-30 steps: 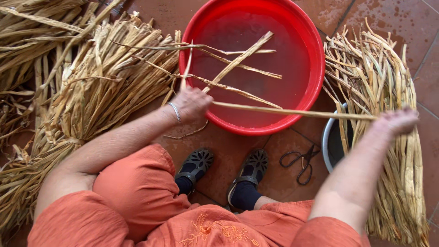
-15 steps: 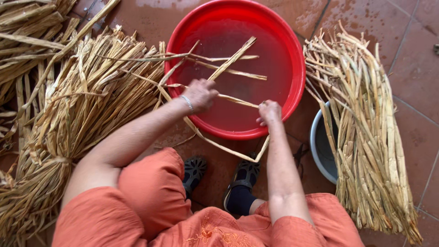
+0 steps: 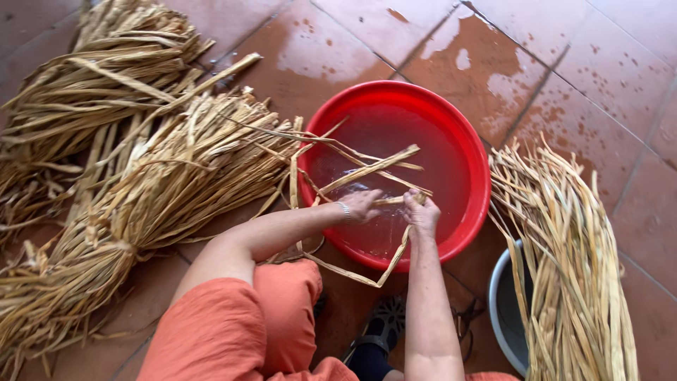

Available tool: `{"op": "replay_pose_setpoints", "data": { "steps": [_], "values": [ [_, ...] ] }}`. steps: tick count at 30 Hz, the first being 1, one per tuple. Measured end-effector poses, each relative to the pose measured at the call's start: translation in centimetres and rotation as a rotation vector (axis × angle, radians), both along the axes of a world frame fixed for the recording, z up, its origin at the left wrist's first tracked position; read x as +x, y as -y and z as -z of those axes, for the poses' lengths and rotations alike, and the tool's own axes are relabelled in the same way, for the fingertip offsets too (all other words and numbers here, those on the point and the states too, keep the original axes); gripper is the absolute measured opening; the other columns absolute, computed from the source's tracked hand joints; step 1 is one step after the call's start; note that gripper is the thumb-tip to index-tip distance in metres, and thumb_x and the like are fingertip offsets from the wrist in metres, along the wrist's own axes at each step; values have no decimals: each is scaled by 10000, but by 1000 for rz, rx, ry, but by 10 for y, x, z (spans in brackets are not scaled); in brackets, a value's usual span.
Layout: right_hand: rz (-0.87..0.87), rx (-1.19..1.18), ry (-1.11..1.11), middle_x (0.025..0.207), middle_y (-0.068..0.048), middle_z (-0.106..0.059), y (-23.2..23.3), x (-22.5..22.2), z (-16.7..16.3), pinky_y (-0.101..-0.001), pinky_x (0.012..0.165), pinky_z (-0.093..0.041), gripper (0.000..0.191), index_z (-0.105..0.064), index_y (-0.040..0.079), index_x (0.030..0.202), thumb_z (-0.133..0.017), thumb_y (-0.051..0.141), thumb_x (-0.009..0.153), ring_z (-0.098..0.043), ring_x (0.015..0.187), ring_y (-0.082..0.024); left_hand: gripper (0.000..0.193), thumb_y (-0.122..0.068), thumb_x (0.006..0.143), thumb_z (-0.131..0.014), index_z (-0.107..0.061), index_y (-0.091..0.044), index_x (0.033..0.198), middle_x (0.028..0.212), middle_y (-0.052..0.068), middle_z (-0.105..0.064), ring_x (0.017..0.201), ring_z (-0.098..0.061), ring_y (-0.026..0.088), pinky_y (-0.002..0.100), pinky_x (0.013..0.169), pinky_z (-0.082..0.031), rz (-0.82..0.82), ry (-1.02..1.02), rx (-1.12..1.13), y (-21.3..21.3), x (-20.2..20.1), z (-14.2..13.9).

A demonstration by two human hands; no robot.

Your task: The person sits on the floor and soaks bundles of dried tobacco leaves in a red basin of water, pressing and turning the leaves so they submerge, and lifting and repositioning bundles between the basin and the floor. They continue adding and pressing leaves until the basin is filled with soaked tobacco.

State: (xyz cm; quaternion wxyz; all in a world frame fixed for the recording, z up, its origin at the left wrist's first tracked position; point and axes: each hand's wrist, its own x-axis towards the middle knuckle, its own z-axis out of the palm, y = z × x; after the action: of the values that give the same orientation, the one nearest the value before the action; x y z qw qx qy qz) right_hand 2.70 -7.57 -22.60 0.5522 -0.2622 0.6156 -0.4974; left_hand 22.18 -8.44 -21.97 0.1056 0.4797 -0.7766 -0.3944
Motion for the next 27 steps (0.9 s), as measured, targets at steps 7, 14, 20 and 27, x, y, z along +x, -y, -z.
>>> {"op": "replay_pose_setpoints", "data": {
  "steps": [7,14,20,27],
  "values": [
    [12,-312,107,848,-26,-694,-8,40,-60,-197,515,-430,210,-694,13,1126,-698,188,1010,-600,658,-63,360,-407,1033,-452,-643,-126,1154,960,210,-754,902,-758,355,501,831,-571,-238,-223,130,7,-20,-46],
    [-60,-275,512,1141,-200,-709,-12,59,-58,-385,962,-581,311,-633,-22,1145,-534,262,1069,-711,1023,-253,400,-391,941,-472,-714,-89,1044,1053,206,-743,986,-707,387,520,896,-534,-198,-127,13,3,-16,-64],
    [195,-113,477,929,-166,-692,3,41,-8,-451,890,-598,325,-606,0,970,-497,271,1113,-717,922,-325,416,-369,909,-471,-776,-106,1013,1080,171,-762,1027,-733,341,483,939,-549,-66,34,116,-1,-25,-67],
    [456,64,814,568,14,-459,21,-8,0,-373,511,-473,360,-591,132,864,-435,354,1100,-475,474,-161,391,-384,939,-517,-773,-112,1054,1062,161,-754,1016,-738,339,462,913,-574,63,190,60,-20,-33,-64]
  ]
}}
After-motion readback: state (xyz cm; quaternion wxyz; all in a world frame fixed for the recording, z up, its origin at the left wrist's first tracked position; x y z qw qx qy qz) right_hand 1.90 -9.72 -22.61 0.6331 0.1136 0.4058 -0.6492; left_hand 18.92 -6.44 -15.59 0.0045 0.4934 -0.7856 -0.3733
